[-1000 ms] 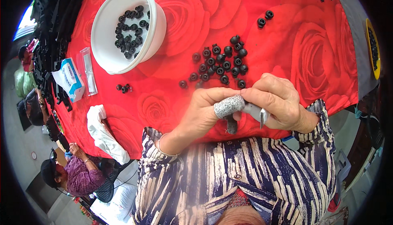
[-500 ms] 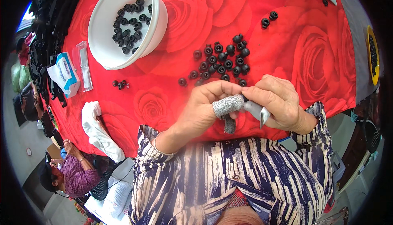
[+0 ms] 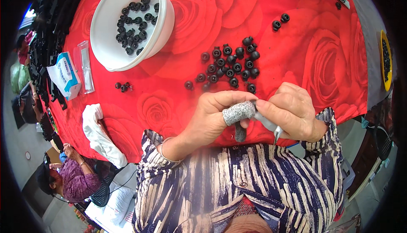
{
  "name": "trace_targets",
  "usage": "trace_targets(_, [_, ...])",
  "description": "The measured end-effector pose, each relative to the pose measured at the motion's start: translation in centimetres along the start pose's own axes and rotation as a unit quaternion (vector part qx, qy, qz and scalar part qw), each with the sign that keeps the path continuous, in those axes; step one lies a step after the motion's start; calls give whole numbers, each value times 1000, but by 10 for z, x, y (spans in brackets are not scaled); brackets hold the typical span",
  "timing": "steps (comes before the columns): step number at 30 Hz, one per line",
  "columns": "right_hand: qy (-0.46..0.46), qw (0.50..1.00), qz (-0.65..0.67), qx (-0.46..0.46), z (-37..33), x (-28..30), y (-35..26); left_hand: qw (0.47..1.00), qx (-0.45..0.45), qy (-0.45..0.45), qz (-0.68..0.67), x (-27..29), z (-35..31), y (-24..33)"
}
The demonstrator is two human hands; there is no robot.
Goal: The person assembles small black plastic components by hand, taking them from a white bowl and joining them together.
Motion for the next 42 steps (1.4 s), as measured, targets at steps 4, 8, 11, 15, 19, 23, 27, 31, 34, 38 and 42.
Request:
trace_targets(4, [7, 979, 152, -139, -2, 1, 28, 999, -27, 8, -37, 3, 0, 7])
trace_targets(8, [6, 916, 294, -273, -14, -2, 52, 997, -57, 31, 44, 8, 1, 12])
trace_targets(11, [-4, 898, 317, -304, -14, -8, 53, 996, -80, 17, 22, 8, 1, 13])
trace_targets(15, [-36, 936, 212, -277, -9, -8, 50, 996, -84, 22, 31, 8, 1, 12])
trace_targets(19, [-38, 947, 180, -262, -6, -8, 50, 997, -76, 23, 6, 7, 1, 8])
trace_targets(23, [-30, 952, 154, -263, -8, -9, 51, 996, -77, 27, 33, 6, 2, 11])
trace_targets(27, [-28, 954, 151, -258, -10, -11, 52, 996, -81, 28, 33, 6, 2, 9])
trace_targets(31, [-33, 957, 133, -257, -11, -11, 53, 994, -89, 30, 47, 6, 3, 10])
trace_targets(34, [-35, 957, 131, -257, -11, -11, 53, 993, -90, 37, 59, 7, 2, 9])
trace_targets(38, [-42, 955, 134, -260, -13, -12, 53, 994, -82, 35, 57, 7, 2, 8])
trace_targets(42, [-45, 955, 126, -263, -14, -13, 54, 994, -86, 34, 61, 8, 3, 7])
Point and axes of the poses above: each hand's wrist, its own z-axis towards the middle knuckle, its own x-axis out of the back of the hand, y = z × x, the point moved 10 cm from there along z, towards the middle knuckle, and after that the axes turned 11 degrees about z, right-handed, at the moved point
